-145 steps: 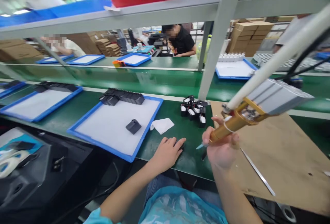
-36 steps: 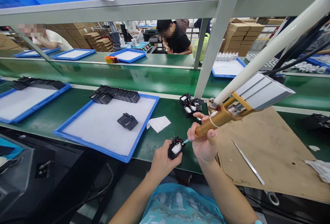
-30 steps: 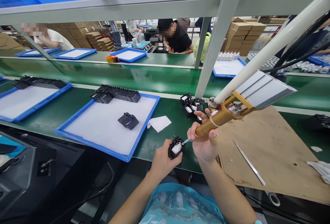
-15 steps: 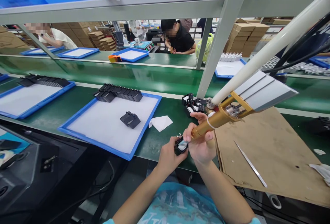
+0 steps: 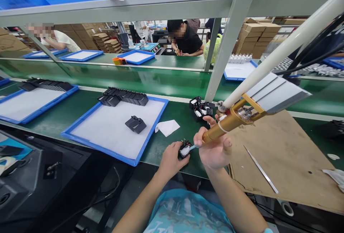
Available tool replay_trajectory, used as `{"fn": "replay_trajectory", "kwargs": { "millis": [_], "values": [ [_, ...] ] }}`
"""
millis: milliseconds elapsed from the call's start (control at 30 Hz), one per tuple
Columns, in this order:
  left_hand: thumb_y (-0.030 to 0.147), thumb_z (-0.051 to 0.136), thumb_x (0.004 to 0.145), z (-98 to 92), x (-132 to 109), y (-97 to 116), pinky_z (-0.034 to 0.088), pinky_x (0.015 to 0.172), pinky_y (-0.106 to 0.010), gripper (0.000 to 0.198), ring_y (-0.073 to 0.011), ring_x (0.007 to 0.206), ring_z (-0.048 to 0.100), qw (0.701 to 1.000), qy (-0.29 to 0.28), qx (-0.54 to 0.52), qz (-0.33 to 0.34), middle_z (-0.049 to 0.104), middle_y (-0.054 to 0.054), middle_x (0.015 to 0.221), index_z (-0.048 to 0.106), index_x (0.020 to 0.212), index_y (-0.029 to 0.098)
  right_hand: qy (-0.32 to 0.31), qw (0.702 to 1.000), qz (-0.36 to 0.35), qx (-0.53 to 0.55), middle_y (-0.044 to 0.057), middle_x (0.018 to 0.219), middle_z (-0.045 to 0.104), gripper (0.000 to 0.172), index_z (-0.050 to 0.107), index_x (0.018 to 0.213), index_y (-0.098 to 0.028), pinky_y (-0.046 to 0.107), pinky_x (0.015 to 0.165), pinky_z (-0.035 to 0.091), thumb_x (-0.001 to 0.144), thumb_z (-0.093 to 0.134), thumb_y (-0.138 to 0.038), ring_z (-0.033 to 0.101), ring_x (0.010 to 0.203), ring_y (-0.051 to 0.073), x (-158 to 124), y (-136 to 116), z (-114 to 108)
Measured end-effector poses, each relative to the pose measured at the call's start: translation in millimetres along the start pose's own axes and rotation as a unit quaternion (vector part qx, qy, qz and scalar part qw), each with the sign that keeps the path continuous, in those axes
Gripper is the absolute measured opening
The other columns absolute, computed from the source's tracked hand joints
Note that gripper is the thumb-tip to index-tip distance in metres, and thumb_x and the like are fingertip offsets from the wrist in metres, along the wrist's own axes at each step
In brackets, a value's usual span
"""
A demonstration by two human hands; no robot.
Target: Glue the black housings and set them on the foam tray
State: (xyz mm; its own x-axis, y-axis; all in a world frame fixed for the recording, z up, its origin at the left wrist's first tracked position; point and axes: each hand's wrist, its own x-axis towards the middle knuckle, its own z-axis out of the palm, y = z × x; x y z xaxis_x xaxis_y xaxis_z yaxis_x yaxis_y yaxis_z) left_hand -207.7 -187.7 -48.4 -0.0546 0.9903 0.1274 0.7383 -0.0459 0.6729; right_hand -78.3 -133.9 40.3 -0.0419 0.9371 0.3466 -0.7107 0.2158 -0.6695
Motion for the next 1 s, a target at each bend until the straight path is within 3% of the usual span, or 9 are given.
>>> {"fn": "replay_trajectory", "kwargs": {
  "millis": [100,200,300,400,500,667,767,900,1000],
  "values": [
    [0.036,0.069,0.079,-7.7,4,-8,0.047,0.097,-0.043,0.048,-0.0276,0.113,0.059,0.996,-0.043,-0.075,-0.021,0.062,-0.010,0.122,0.053,0.121,0.020,0.004,1.000,-0.001,0.007,0.004,0.121,0.056,0.035,0.056,0.104,-0.031,0.030,0.045,0.041,0.083,0.049,-0.057,0.051,0.050,0.009,1,-4,-7],
    [0.041,0.068,0.082,-13.7,12,-8,0.038,0.110,-0.044,0.067,-0.0266,0.131,0.047,0.982,-0.093,-0.165,-0.016,0.048,-0.009,0.145,0.039,0.140,0.024,0.012,1.000,-0.004,0.011,0.004,0.121,0.057,0.035,0.057,0.107,-0.030,0.030,0.045,0.039,0.083,0.050,-0.055,0.051,0.050,0.009,3,-7,-13],
    [0.039,0.060,0.089,-13.5,21,-5,0.037,0.111,-0.041,0.053,-0.0237,0.132,0.047,0.968,-0.103,-0.226,0.015,0.050,-0.007,0.144,0.043,0.137,0.025,0.011,1.000,-0.010,0.009,0.004,0.111,0.060,0.039,0.057,0.112,-0.029,0.030,0.045,0.038,0.083,0.050,-0.054,0.050,0.049,0.010,3,-8,-19],
    [0.033,0.053,0.092,-8.9,28,-1,0.045,0.102,-0.037,0.032,-0.0210,0.116,0.060,0.965,-0.089,-0.247,0.033,0.066,-0.006,0.123,0.053,0.123,0.023,-0.001,1.000,-0.009,0.012,0.003,0.092,0.062,0.038,0.057,0.111,-0.028,0.030,0.046,0.038,0.084,0.049,-0.054,0.050,0.050,0.012,3,-8,-24],
    [0.024,0.049,0.092,-6.1,30,1,0.050,0.092,-0.034,0.022,-0.0188,0.101,0.065,0.972,-0.077,-0.218,0.041,0.070,-0.004,0.108,0.055,0.113,0.022,-0.004,1.000,-0.011,0.015,0.003,0.090,0.062,0.037,0.057,0.112,-0.028,0.029,0.046,0.038,0.085,0.049,-0.052,0.051,0.051,0.012,3,-8,-26],
    [0.014,0.045,0.088,-15.8,33,8,0.048,0.087,-0.034,0.023,-0.0181,0.096,0.060,0.987,-0.099,-0.105,0.073,0.066,-0.003,0.103,0.058,0.106,0.022,0.001,1.000,-0.014,0.008,0.003,0.095,0.061,0.036,0.058,0.110,-0.027,0.029,0.045,0.038,0.085,0.049,-0.052,0.053,0.051,0.012,2,-9,-28],
    [0.014,0.044,0.089,-28.4,31,16,0.045,0.089,-0.038,0.034,-0.0216,0.099,0.055,0.987,-0.127,-0.014,0.102,0.064,-0.005,0.106,0.056,0.120,0.022,0.007,1.000,-0.013,0.007,0.004,0.100,0.062,0.035,0.057,0.109,-0.027,0.029,0.045,0.038,0.085,0.048,-0.052,0.053,0.051,0.012,1,-10,-29],
    [0.024,0.039,0.097,-38.8,24,23,0.043,0.092,-0.044,0.052,-0.0246,0.104,0.051,0.975,-0.148,0.071,0.150,0.062,-0.006,0.124,0.032,0.148,0.025,0.007,1.000,-0.013,0.010,0.004,0.098,0.062,0.037,0.057,0.109,-0.026,0.029,0.045,0.038,0.085,0.049,-0.052,0.052,0.050,0.012,2,-11,-30],
    [0.031,0.035,0.101,-34.2,20,20,0.046,0.086,-0.043,0.044,-0.0244,0.099,0.055,0.976,-0.122,0.098,0.150,0.066,-0.007,0.118,0.041,0.143,0.023,0.008,1.000,-0.013,0.004,0.006,0.105,0.062,0.038,0.058,0.108,-0.025,0.029,0.045,0.038,0.085,0.049,-0.053,0.053,0.051,0.011,2,-11,-31]
  ]
}}
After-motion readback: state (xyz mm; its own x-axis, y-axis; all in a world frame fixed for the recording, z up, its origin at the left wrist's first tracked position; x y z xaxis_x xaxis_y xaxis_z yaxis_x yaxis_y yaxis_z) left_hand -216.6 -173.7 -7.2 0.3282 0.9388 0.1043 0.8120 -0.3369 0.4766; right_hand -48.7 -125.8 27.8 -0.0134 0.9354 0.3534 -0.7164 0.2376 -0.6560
